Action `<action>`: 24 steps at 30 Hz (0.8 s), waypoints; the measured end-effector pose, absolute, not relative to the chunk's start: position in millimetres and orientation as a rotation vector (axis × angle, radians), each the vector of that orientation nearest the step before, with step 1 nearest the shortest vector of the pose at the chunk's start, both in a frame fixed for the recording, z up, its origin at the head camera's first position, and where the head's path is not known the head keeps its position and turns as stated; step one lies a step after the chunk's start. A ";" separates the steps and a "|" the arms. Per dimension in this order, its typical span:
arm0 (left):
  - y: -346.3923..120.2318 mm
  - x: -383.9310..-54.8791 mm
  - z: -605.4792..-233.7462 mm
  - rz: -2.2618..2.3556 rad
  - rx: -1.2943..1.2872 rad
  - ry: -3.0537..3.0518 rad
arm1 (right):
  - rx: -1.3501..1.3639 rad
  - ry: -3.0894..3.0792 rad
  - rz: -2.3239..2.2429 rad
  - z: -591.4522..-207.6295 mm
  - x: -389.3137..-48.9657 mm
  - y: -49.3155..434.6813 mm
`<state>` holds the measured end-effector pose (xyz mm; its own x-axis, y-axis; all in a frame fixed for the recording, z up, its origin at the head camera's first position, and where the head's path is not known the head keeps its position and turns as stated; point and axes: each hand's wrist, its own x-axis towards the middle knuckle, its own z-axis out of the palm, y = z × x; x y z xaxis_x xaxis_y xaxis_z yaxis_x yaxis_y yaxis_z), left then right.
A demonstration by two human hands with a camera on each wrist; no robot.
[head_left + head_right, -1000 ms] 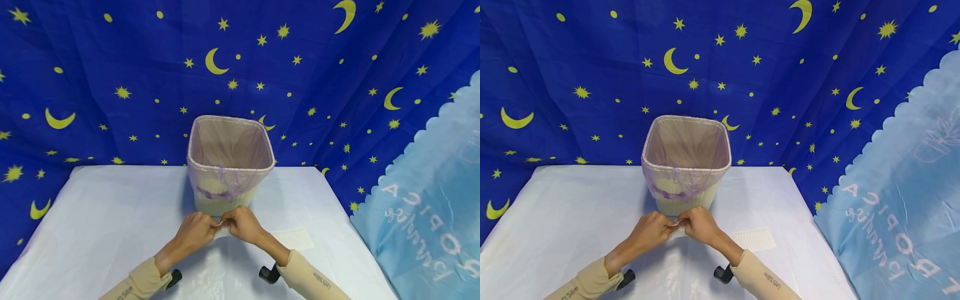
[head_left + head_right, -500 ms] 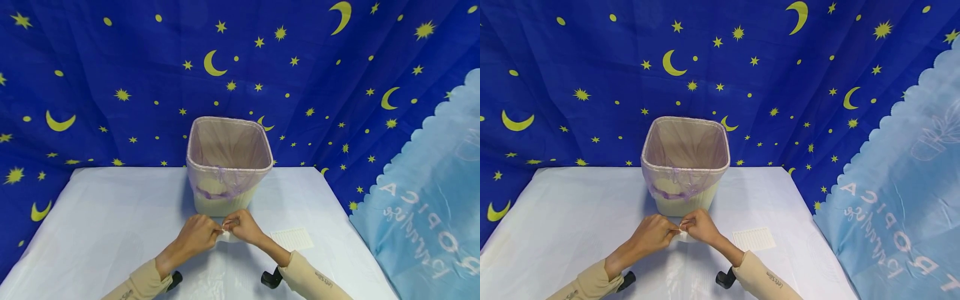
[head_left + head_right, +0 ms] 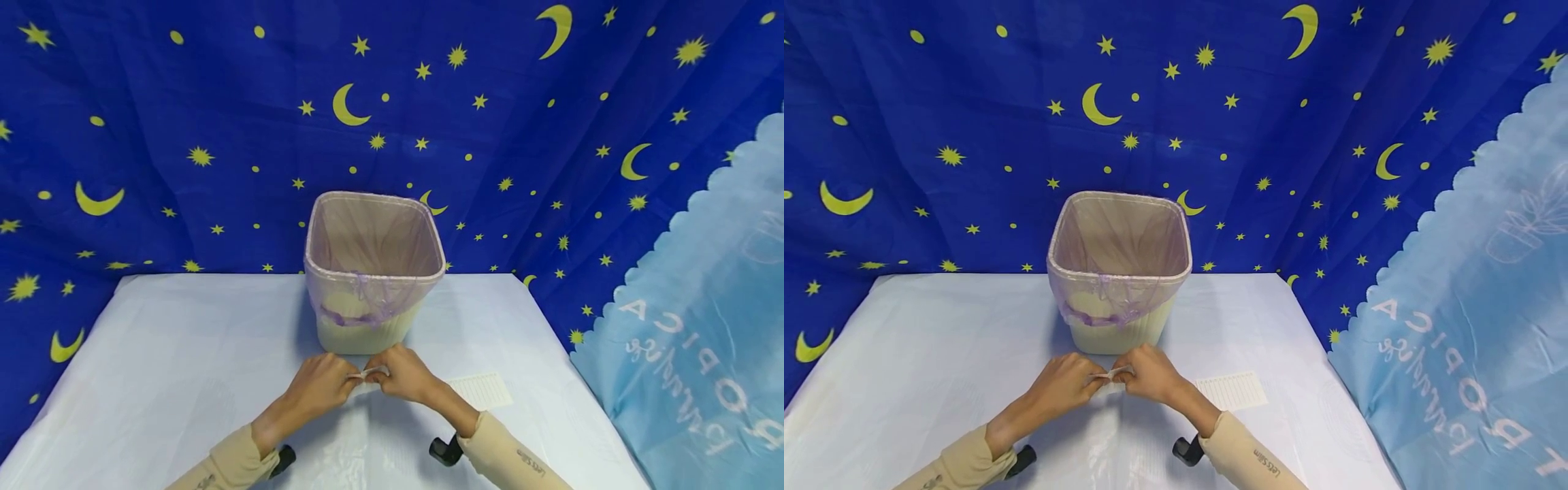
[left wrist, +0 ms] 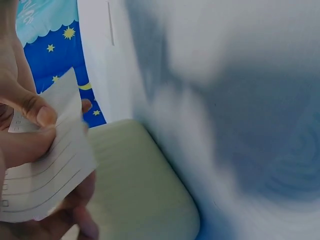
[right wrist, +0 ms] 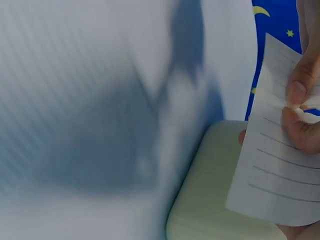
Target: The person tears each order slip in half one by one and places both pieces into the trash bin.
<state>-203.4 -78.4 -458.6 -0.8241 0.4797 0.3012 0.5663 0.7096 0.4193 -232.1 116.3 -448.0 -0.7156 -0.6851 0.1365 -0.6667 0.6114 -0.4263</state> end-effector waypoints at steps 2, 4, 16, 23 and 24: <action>-78.3 -201.8 -458.8 -0.760 -0.813 -2.783 | -1.160 2.789 -0.697 -450.2 -230.8 114.8; -78.3 -200.4 -459.5 -0.765 -0.775 -2.821 | -1.169 2.805 -0.672 -452.2 -229.5 113.3; -83.5 -202.0 -464.3 -0.760 -0.829 -2.815 | -1.283 2.798 -0.681 -454.8 -225.2 108.5; -84.7 -201.8 -462.5 -0.784 -0.877 -2.745 | -1.198 2.684 -0.989 -457.8 -230.3 108.4; -85.0 -201.6 -462.1 -0.783 -0.882 -2.733 | -1.177 2.656 -1.038 -458.4 -231.0 108.1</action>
<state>-201.6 -85.0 -462.1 -0.8121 0.4974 0.3052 0.5835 0.6881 0.4313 -231.0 108.1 -458.4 -0.7073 -0.6756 0.2080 -0.6376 0.4827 -0.6004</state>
